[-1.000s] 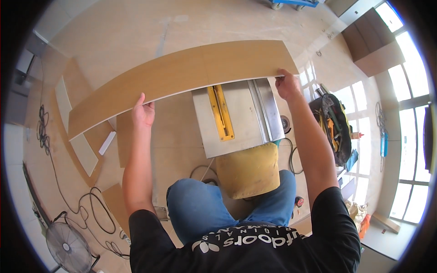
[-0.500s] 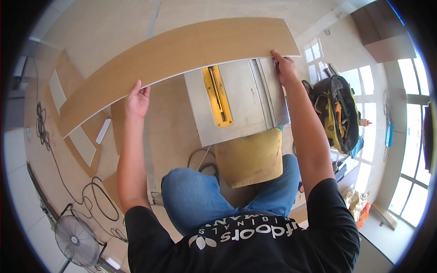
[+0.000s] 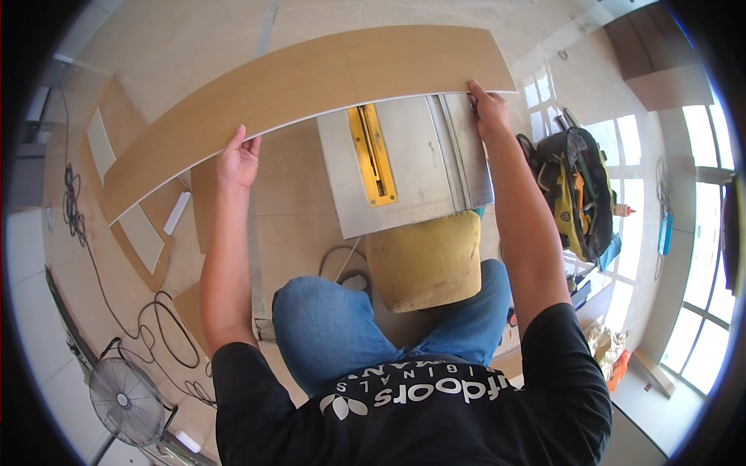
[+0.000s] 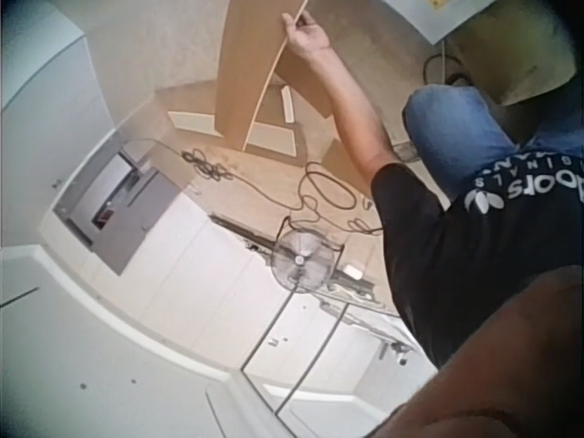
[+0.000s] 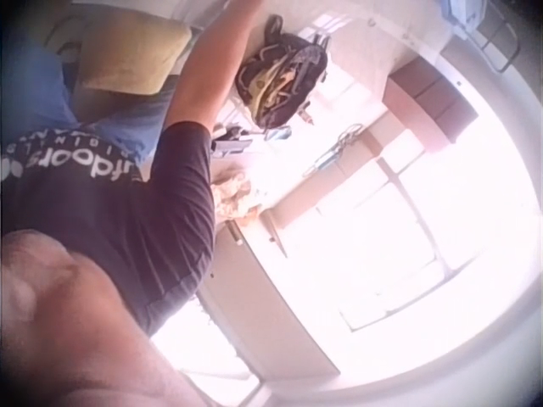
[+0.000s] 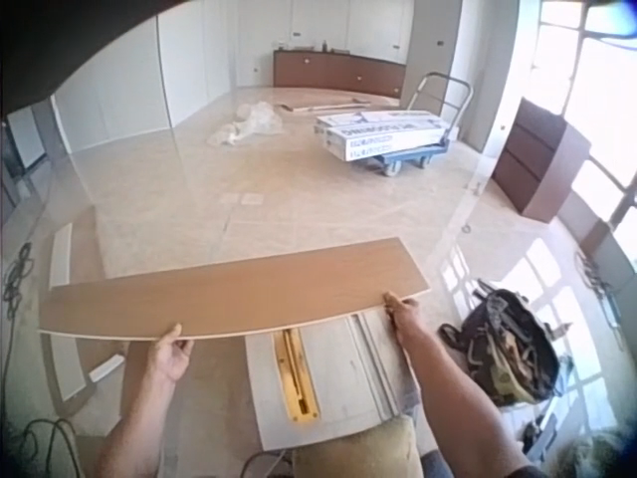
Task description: The person cuts flooring panels using a table saw and then places a cut panel onto the floor by hand near a door frame.
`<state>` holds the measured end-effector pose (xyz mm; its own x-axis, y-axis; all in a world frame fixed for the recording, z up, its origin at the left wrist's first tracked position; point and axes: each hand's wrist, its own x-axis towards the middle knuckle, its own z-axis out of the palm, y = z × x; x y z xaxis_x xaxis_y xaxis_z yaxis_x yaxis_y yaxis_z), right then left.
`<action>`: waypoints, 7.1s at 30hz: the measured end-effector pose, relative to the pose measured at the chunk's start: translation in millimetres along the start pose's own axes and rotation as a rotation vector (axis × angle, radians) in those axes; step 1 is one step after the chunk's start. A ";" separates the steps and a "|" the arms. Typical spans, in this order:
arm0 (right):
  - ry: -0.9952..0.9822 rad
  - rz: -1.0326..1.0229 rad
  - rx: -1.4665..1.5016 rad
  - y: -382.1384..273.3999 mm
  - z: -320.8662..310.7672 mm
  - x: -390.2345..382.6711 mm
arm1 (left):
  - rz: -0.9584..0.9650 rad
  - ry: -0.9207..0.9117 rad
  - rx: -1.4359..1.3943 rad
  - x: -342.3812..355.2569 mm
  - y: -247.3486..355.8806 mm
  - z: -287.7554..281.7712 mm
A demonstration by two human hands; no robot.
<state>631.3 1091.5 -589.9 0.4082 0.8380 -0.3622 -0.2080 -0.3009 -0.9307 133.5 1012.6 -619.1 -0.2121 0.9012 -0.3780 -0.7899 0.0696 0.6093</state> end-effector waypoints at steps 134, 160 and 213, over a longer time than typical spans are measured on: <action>-0.019 0.072 -0.072 31.0 -121.6 -143.9 | -0.008 -0.001 0.054 -184.4 -41.1 -34.5; 0.259 -0.096 0.237 37.0 -435.8 -303.4 | 0.019 -0.026 0.294 -261.7 -4.2 -67.1; -1.280 -0.654 -0.471 -184.2 129.7 -86.7 | 0.499 -0.273 0.861 -368.6 57.5 55.8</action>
<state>518.9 1133.3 -380.4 -0.7645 0.6226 0.1670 0.0947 0.3647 -0.9263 198.3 708.2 -405.8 -0.1801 0.9705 0.1602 0.0547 -0.1528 0.9867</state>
